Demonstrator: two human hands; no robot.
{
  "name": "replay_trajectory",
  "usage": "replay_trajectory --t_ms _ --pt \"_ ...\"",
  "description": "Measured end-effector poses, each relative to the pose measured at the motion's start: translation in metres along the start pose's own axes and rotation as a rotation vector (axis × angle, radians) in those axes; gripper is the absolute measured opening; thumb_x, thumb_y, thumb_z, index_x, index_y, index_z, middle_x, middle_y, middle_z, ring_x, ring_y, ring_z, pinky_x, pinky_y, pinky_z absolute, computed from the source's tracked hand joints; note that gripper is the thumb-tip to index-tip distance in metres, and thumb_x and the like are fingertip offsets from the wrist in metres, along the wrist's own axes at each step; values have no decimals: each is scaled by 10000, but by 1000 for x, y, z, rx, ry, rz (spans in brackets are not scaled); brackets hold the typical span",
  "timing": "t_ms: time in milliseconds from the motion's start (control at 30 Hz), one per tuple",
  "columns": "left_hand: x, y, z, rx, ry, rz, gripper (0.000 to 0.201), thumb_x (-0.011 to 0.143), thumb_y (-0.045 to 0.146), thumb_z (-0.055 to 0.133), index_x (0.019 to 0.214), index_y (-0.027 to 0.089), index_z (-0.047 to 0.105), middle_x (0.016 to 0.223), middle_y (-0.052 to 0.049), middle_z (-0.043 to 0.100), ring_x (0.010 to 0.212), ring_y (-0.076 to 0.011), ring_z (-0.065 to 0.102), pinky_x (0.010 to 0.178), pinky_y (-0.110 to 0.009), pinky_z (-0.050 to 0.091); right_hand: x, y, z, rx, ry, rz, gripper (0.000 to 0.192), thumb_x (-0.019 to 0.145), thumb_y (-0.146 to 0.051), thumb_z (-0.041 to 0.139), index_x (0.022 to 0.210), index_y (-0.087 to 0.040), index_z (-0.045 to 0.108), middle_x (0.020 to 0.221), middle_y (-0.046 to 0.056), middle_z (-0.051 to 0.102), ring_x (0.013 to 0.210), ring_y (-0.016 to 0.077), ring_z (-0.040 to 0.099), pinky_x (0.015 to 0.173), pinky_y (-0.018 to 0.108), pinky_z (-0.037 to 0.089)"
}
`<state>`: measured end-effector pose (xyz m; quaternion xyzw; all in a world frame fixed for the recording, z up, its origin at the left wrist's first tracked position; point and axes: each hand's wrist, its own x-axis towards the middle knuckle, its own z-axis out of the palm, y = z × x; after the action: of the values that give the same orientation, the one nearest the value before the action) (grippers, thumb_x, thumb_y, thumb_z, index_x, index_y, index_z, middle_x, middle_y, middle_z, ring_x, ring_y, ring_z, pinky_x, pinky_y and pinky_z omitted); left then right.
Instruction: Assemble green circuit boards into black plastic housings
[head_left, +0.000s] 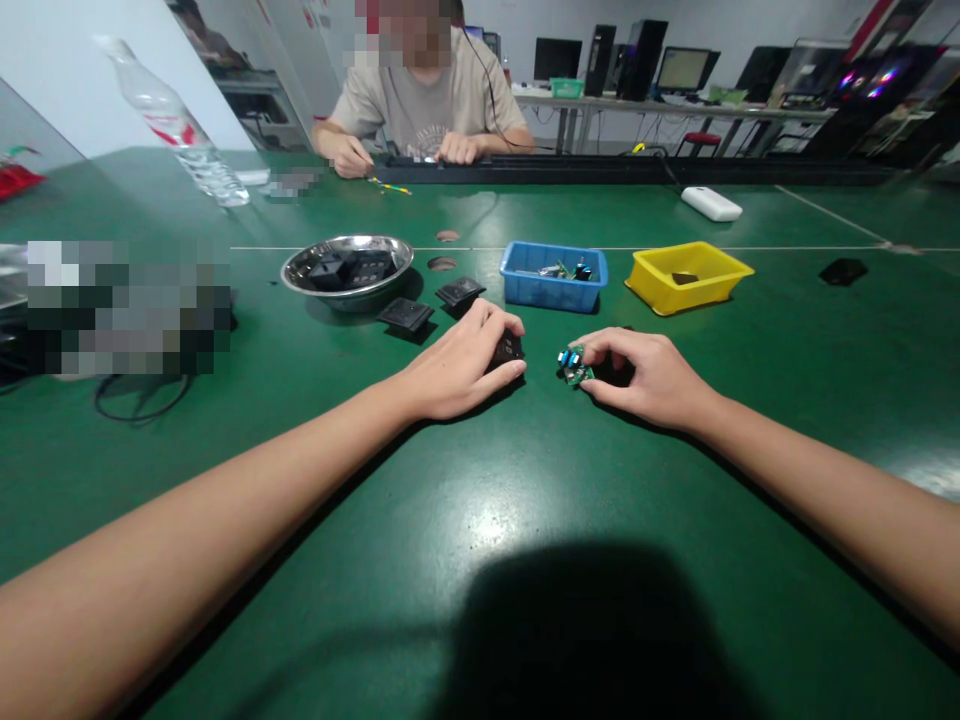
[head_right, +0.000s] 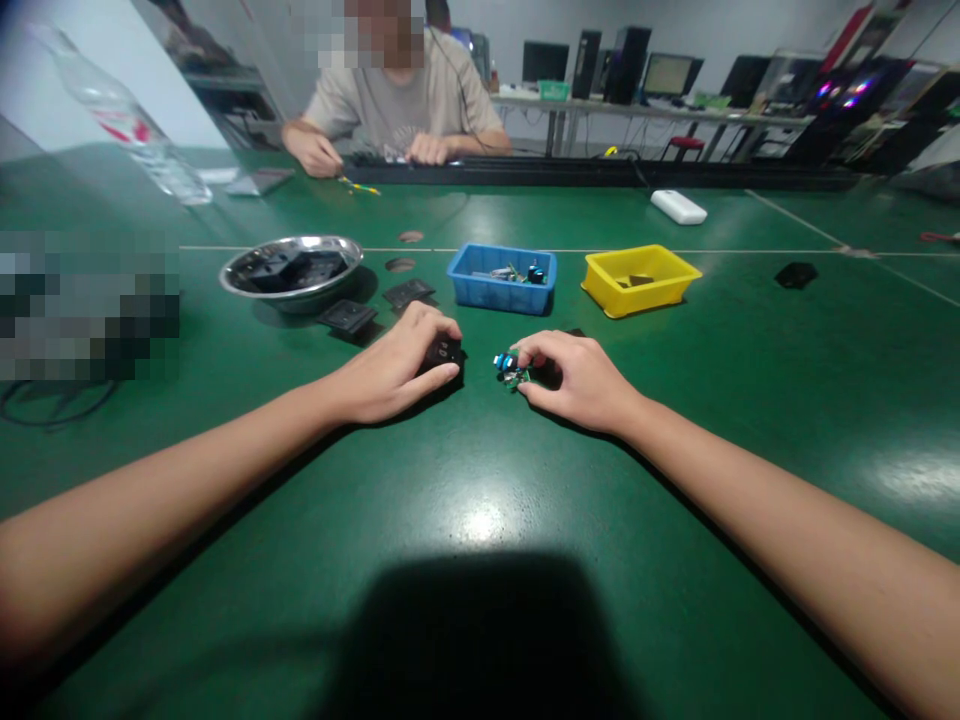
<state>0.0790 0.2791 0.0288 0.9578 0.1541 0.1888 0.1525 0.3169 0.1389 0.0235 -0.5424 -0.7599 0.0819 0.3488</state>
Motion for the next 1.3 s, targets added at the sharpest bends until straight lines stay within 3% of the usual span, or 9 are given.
replay_trajectory --t_ms 233,433,567,867,1067,1300 --pt "1 3 -2 33 -39 -94 578 899 595 550 1272 154 533 1201 -157 656 1076 -331 648 962 -487 504 -1 4 0 -19 -31 19 149 796 -217 717 934 -210 660 1131 86 781 888 220 694 801 358 512" --pt "1 4 -1 50 -18 -172 510 849 569 624 1173 181 561 1004 -99 708 869 -278 687 771 -375 504 -1 2 -2 14 -55 -8 147 829 -236 706 963 -214 649 1154 96 774 1041 257 705 856 384 510" --pt "1 5 -1 23 26 -160 458 821 527 641 1111 194 521 899 -53 654 763 -232 636 683 -325 453 0 1 -2 8 -63 -11 135 836 -261 709 949 -219 648 1138 89 776 1007 255 702 855 388 511" --pt "2 2 0 57 32 -52 334 784 394 593 1027 183 503 983 -86 601 865 -248 584 792 -373 479 -1 3 -2 31 -70 0 134 834 -181 650 963 -212 633 1169 106 760 1072 265 702 868 387 503" --pt "2 2 -2 80 -13 -51 327 786 392 568 1039 193 510 992 -87 589 903 -269 574 831 -414 496 0 3 -1 -43 -58 -3 122 860 -207 630 973 -202 674 1005 75 763 863 215 656 797 345 496" --pt "2 2 -2 70 -20 -26 337 806 379 562 1084 193 527 1045 -97 611 961 -282 591 890 -449 508 1 2 -1 -63 -41 24 124 879 -205 621 967 -209 707 911 47 748 785 185 633 730 312 478"
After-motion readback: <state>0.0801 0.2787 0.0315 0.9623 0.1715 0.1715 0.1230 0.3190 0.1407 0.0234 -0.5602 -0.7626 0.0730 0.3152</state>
